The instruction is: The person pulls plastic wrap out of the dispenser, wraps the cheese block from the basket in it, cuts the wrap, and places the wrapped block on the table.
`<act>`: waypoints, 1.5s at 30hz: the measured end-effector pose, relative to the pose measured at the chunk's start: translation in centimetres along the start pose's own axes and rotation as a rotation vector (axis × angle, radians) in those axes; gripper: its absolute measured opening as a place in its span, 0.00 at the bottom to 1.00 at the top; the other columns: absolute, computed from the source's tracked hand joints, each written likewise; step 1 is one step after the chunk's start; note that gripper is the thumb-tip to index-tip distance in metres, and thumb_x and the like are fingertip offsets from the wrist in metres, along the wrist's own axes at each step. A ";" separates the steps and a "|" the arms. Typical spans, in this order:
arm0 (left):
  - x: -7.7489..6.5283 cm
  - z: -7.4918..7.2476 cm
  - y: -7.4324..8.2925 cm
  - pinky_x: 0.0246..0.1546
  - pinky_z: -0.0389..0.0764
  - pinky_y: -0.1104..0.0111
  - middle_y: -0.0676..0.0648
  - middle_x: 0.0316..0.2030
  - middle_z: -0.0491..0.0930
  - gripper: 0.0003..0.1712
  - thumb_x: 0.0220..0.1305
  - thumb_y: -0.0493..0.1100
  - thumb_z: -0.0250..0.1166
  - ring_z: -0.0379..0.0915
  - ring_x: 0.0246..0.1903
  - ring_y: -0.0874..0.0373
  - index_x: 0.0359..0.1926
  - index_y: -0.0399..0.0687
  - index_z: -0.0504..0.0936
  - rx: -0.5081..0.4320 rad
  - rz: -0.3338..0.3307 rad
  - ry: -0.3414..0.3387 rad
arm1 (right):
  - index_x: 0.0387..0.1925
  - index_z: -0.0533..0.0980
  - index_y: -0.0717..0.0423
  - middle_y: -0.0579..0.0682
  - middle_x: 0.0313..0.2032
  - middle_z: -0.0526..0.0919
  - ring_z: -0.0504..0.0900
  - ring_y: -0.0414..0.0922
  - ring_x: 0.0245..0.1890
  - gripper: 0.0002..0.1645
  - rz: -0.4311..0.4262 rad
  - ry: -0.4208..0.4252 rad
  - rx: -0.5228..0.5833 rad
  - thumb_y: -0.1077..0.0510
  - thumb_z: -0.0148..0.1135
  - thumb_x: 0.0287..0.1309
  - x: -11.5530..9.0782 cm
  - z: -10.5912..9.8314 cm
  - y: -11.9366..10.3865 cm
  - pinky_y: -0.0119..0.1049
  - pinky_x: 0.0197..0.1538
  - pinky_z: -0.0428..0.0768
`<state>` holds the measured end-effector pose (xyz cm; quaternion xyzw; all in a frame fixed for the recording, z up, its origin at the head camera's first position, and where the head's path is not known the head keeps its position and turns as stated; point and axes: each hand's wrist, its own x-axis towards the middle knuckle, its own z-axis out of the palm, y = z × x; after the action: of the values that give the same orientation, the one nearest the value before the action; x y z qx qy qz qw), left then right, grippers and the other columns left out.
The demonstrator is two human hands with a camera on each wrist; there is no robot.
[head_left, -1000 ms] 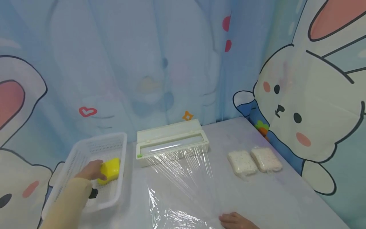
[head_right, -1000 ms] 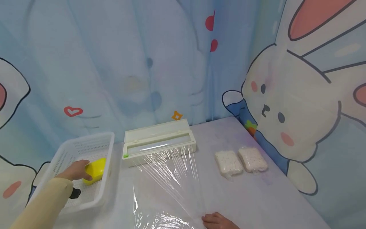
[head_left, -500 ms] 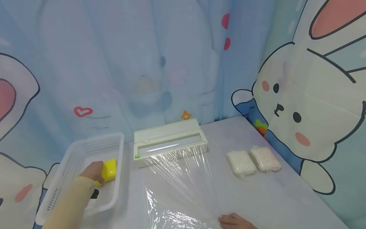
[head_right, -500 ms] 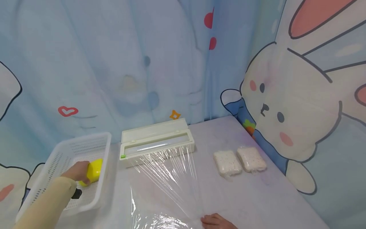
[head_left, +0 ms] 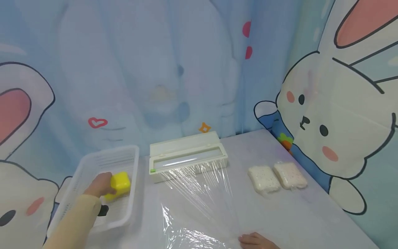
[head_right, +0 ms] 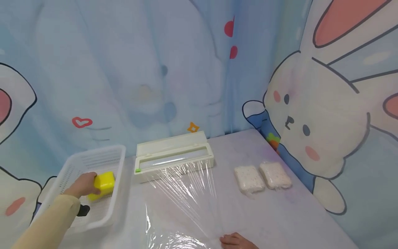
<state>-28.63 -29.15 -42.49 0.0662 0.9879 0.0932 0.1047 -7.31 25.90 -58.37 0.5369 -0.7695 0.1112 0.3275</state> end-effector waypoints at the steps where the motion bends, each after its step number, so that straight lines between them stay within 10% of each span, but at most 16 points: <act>1: -0.3 -0.3 0.1 0.49 0.79 0.45 0.30 0.40 0.79 0.35 0.48 0.36 0.79 0.76 0.39 0.41 0.52 0.19 0.72 -0.012 -0.004 0.015 | 0.61 0.80 0.35 0.46 0.47 0.90 0.85 0.44 0.50 0.29 -0.010 0.003 -0.004 0.30 0.60 0.64 0.0 0.0 0.0 0.29 0.67 0.67; 12: -5.2 -4.7 2.4 0.54 0.75 0.37 0.23 0.52 0.72 0.43 0.54 0.40 0.76 0.71 0.48 0.31 0.63 0.20 0.67 -0.122 0.011 0.286 | 0.53 0.83 0.29 0.44 0.44 0.91 0.87 0.40 0.49 0.23 0.003 -0.093 -0.043 0.28 0.62 0.61 0.0 -0.3 0.1 0.30 0.52 0.79; 23: -7.9 -6.9 9.1 0.56 0.77 0.38 0.26 0.59 0.71 0.44 0.55 0.40 0.77 0.72 0.51 0.34 0.67 0.27 0.67 -0.193 0.141 0.406 | 0.53 0.82 0.27 0.48 0.45 0.91 0.86 0.43 0.50 0.22 0.029 -0.092 0.025 0.31 0.67 0.59 0.1 -0.3 0.1 0.32 0.48 0.81; 36: -8.1 -1.3 17.1 0.53 0.84 0.53 0.40 0.52 0.77 0.44 0.45 0.40 0.84 0.75 0.44 0.49 0.63 0.36 0.75 -0.179 0.301 0.313 | 0.47 0.85 0.32 0.50 0.43 0.91 0.87 0.43 0.48 0.12 0.036 -0.084 0.043 0.42 0.70 0.62 0.4 -0.3 -0.1 0.33 0.47 0.82; 45: -8.4 3.9 20.5 0.48 0.83 0.55 0.40 0.47 0.78 0.43 0.39 0.41 0.85 0.76 0.43 0.50 0.58 0.35 0.78 -0.140 0.464 0.252 | 0.51 0.84 0.63 0.51 0.54 0.88 0.82 0.39 0.51 0.19 0.572 -0.332 0.403 0.54 0.66 0.67 0.5 -1.9 -0.5 0.30 0.46 0.84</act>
<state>-17.33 -9.79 -40.55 0.2712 0.9427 0.1903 -0.0390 -6.21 26.28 -56.75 0.3650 -0.8934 0.2587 0.0423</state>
